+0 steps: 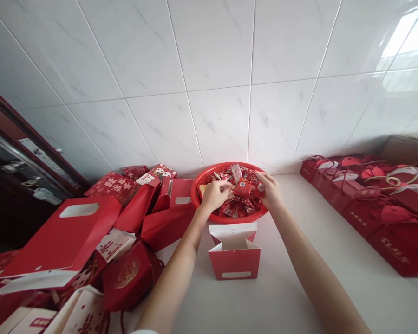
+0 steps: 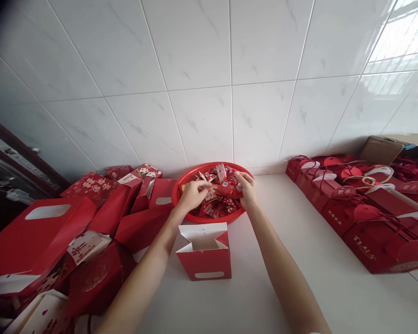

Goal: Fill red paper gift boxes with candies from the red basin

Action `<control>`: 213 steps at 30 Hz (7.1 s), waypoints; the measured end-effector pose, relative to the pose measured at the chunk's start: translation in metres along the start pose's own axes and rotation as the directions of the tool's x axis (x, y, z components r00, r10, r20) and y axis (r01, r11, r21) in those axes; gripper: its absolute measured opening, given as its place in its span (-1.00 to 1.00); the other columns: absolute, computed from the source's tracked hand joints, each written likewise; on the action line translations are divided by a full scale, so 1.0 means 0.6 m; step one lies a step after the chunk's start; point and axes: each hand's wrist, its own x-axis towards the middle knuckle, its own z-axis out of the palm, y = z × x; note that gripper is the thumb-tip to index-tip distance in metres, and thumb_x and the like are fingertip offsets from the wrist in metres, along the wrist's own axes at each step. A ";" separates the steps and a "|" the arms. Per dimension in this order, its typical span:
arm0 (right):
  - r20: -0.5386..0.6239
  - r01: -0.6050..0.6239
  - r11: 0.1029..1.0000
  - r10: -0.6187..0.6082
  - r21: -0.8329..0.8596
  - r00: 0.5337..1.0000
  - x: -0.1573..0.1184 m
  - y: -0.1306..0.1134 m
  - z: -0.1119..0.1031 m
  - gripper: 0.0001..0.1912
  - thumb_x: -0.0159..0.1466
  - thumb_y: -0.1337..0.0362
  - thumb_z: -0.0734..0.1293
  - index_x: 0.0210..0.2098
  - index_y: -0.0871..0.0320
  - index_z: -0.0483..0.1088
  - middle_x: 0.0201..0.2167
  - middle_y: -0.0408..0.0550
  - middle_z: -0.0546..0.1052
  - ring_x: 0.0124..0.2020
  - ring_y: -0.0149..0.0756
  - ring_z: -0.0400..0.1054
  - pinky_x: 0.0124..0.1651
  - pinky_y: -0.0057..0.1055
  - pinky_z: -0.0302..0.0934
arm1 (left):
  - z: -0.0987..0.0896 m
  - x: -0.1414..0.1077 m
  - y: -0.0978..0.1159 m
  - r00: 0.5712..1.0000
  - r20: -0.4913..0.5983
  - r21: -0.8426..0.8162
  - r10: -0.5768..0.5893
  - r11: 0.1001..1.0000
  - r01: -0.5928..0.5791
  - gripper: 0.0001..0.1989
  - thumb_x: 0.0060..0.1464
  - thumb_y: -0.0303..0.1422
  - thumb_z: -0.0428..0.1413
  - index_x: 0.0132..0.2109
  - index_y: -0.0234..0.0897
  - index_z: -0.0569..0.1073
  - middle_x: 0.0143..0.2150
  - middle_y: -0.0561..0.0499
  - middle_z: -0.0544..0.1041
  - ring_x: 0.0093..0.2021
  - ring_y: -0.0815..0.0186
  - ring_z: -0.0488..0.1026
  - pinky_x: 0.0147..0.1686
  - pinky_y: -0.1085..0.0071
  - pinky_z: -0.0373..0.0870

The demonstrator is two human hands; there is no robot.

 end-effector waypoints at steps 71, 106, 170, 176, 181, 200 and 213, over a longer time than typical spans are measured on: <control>0.004 -0.032 0.999 0.032 -0.038 0.999 -0.005 -0.005 0.005 -0.63 -0.21 0.10 0.64 -0.53 0.10 0.48 -0.48 -0.19 0.57 -0.43 -0.27 0.42 -0.42 -0.35 0.39 | -0.011 0.016 -0.022 0.949 0.233 -0.603 -0.215 0.733 0.314 -0.66 -0.19 -0.17 0.35 -0.31 -0.34 0.60 -0.42 -0.02 0.58 -0.36 0.31 0.49 -0.25 0.37 0.41; 0.009 0.003 0.997 -0.002 -0.072 1.000 -0.003 0.001 -0.001 -0.71 -0.12 0.10 0.60 -0.48 0.07 0.53 -0.47 -0.19 0.60 -0.42 -0.23 0.48 -0.37 -0.33 0.38 | 0.017 0.018 0.001 0.981 0.022 0.261 -0.192 0.949 0.180 -0.64 -0.16 -0.50 0.32 -0.13 -0.20 0.66 0.00 -0.25 0.63 0.19 -0.17 0.41 0.25 0.01 0.13; 0.035 -0.049 0.995 0.052 -0.090 0.998 -0.005 -0.008 0.003 -0.67 -0.17 0.07 0.61 -0.54 0.08 0.49 -0.52 -0.19 0.54 -0.46 -0.29 0.39 -0.43 -0.40 0.35 | 0.016 -0.015 0.010 0.886 0.439 -0.362 -0.150 0.873 0.327 -0.19 -0.22 -0.49 0.29 0.27 -0.18 0.42 0.07 -0.07 0.58 -0.05 0.09 0.55 -0.14 0.31 0.47; 0.018 -0.065 0.996 0.066 -0.065 0.998 -0.006 -0.008 0.006 -0.67 -0.19 0.10 0.61 -0.55 0.09 0.47 -0.53 -0.20 0.53 -0.47 -0.30 0.38 -0.48 -0.41 0.33 | 0.014 -0.015 0.010 0.953 0.262 -0.433 -0.151 0.865 0.255 -0.33 -0.19 -0.60 0.23 0.15 -0.19 0.53 0.00 -0.03 0.59 0.08 0.11 0.49 0.02 0.30 0.45; -0.001 -0.067 0.997 0.067 -0.037 0.998 -0.004 -0.006 0.006 -0.71 -0.17 0.15 0.60 -0.56 0.10 0.48 -0.54 -0.21 0.53 -0.48 -0.31 0.38 -0.46 -0.40 0.34 | 0.017 -0.012 0.012 0.953 0.240 -0.454 -0.188 0.846 0.281 -0.40 -0.18 -0.63 0.25 0.10 -0.29 0.53 0.11 -0.13 0.57 0.16 0.09 0.47 0.03 0.27 0.47; -0.093 -0.019 0.999 0.023 0.034 0.995 0.003 -0.001 0.003 -0.78 -0.07 0.21 0.55 -0.54 0.14 0.46 -0.55 -0.21 0.54 -0.54 -0.36 0.36 -0.51 -0.42 0.32 | 0.035 -0.012 0.024 0.824 0.567 0.228 -0.005 0.962 -0.151 -0.55 0.00 -0.34 0.23 0.08 -0.24 0.53 0.07 -0.12 0.61 0.06 0.03 0.53 0.00 0.29 0.43; -0.153 0.026 0.998 -0.017 0.055 0.988 0.001 0.001 0.003 -0.78 -0.09 0.23 0.52 -0.58 0.12 0.39 -0.60 -0.25 0.49 -0.60 -0.41 0.33 -0.55 -0.46 0.28 | 0.032 -0.015 0.034 0.767 0.620 0.369 -0.165 0.924 -0.100 -0.74 0.10 -0.17 0.17 -0.18 -0.25 0.57 -0.15 -0.11 0.65 -0.21 0.12 0.58 -0.27 0.36 0.42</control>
